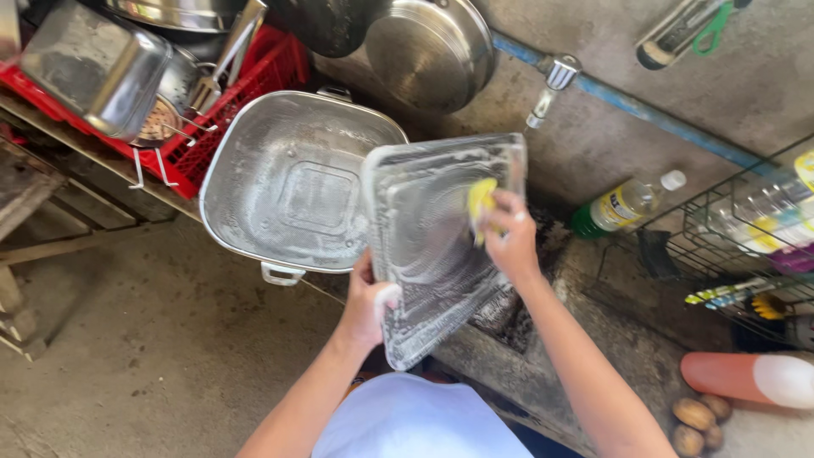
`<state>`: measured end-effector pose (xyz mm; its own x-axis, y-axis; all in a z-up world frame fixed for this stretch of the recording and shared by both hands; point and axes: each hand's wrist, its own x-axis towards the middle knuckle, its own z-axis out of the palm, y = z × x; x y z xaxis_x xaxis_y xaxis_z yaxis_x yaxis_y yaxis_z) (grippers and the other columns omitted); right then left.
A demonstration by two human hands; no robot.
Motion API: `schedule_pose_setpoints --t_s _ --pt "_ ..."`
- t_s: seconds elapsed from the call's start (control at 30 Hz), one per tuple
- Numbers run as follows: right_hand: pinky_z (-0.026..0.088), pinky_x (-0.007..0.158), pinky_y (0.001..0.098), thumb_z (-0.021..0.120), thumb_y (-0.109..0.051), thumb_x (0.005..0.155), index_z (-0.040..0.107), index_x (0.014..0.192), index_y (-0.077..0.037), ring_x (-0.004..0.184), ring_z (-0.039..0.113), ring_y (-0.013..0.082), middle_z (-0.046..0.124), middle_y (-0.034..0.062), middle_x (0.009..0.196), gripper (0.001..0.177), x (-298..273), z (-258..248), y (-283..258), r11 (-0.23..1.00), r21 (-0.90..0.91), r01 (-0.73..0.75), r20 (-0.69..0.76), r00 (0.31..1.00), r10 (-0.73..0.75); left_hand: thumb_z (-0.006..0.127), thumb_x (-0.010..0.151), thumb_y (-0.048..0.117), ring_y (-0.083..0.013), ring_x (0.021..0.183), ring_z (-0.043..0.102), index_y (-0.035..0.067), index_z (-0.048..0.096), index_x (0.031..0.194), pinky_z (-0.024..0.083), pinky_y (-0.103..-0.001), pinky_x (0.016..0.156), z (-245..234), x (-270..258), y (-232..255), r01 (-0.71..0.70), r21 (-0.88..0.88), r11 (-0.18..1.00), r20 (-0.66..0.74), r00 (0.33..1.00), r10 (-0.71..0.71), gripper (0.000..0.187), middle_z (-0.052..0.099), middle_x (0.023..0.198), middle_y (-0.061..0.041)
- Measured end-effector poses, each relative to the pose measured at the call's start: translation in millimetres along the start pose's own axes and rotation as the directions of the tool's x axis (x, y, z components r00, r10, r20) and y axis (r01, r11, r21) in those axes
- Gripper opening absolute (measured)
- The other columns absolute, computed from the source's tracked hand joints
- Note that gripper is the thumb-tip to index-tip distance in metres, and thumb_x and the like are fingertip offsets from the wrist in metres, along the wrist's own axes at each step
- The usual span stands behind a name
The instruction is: The person washes a metal pan and a metal tray using a sponge and dish soap at an outdoor sink.
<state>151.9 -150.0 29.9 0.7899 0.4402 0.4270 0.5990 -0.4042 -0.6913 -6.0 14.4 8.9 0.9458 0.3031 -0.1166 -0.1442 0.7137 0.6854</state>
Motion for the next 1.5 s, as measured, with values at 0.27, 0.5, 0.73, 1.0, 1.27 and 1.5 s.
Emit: schedule_pose_setpoints --t_s 0.27,0.5,0.73,1.0,1.27,1.5 --pt "0.045 0.094 0.0385 0.063 -0.004 0.066 0.068 0.083 -0.009 0.111 0.052 0.0312 0.056 0.0135 0.117 0.018 -24.9 40.6 -102.8 0.943 0.125 0.309 0.210 0.920 -0.330 0.039 0.053 -0.012 -0.0150 0.060 0.050 -0.007 0.051 0.107 0.039 -0.022 0.047 -12.2 6.8 13.2 -0.034 -0.039 0.999 -0.225 0.974 0.025 0.056 0.052 0.077 -0.008" --pt "0.053 0.078 0.0329 0.040 -0.025 0.092 0.059 0.089 -0.014 0.096 0.064 0.0212 0.058 0.0035 0.109 0.022 -5.9 31.9 -22.7 0.928 -0.030 -0.371 0.434 0.832 0.347 0.033 0.045 -0.007 -0.0291 0.096 0.057 0.001 0.045 0.113 0.053 -0.042 0.083 -46.2 -18.5 78.0 -0.047 -0.195 0.980 -0.411 0.911 -0.039 0.069 0.054 0.093 -0.015" --pt "0.047 0.084 0.0381 0.061 -0.009 0.075 0.067 0.095 -0.004 0.097 0.058 0.0301 0.059 0.0176 0.107 0.021 85.1 87.7 -7.6 0.979 -0.074 0.191 0.053 0.981 -0.187 0.033 0.044 -0.007 -0.0307 0.094 0.058 -0.008 0.042 0.116 0.052 -0.044 0.085 -62.8 -39.8 80.5 0.029 -0.163 0.986 -0.398 0.913 -0.093 0.072 0.053 0.097 -0.018" --pt "0.048 0.086 0.0360 0.067 -0.008 0.068 0.062 0.067 -0.011 0.098 0.060 0.0268 0.064 0.0121 0.100 0.005 63.6 154.1 -96.5 0.867 0.147 0.475 0.422 0.763 -0.490 0.031 0.045 -0.005 -0.0346 0.105 0.052 -0.007 0.030 0.127 0.042 -0.041 0.090 -90.3 -51.6 87.2 -0.074 -0.211 0.975 -0.529 0.847 -0.050 0.082 0.051 0.108 -0.023" --pt "0.051 0.076 0.0339 0.054 -0.004 0.072 0.060 0.087 -0.003 0.087 0.061 0.0238 0.063 0.0116 0.096 0.016 41.9 138.7 -104.4 0.993 0.059 0.106 0.683 0.721 -0.117 0.034 0.048 -0.002 -0.0389 0.105 0.049 -0.014 0.033 0.116 0.040 -0.049 0.098 -127.2 -42.0 65.1 -0.286 -0.367 0.885 -0.669 0.743 -0.038 0.068 0.047 0.107 -0.026" --pt "0.040 0.086 0.0423 0.069 -0.015 0.063 0.057 0.081 -0.004 0.102 0.049 0.0331 0.050 0.0159 0.111 0.024 36.3 144.5 -93.6 0.977 0.043 0.207 0.735 0.656 -0.172 0.035 0.047 0.003 -0.0380 0.099 0.050 -0.010 0.044 0.102 0.042 -0.048 0.094 -135.2 -8.9 42.2 -0.335 -0.495 0.801 -0.610 0.791 -0.046 0.057 0.048 0.098 -0.019"
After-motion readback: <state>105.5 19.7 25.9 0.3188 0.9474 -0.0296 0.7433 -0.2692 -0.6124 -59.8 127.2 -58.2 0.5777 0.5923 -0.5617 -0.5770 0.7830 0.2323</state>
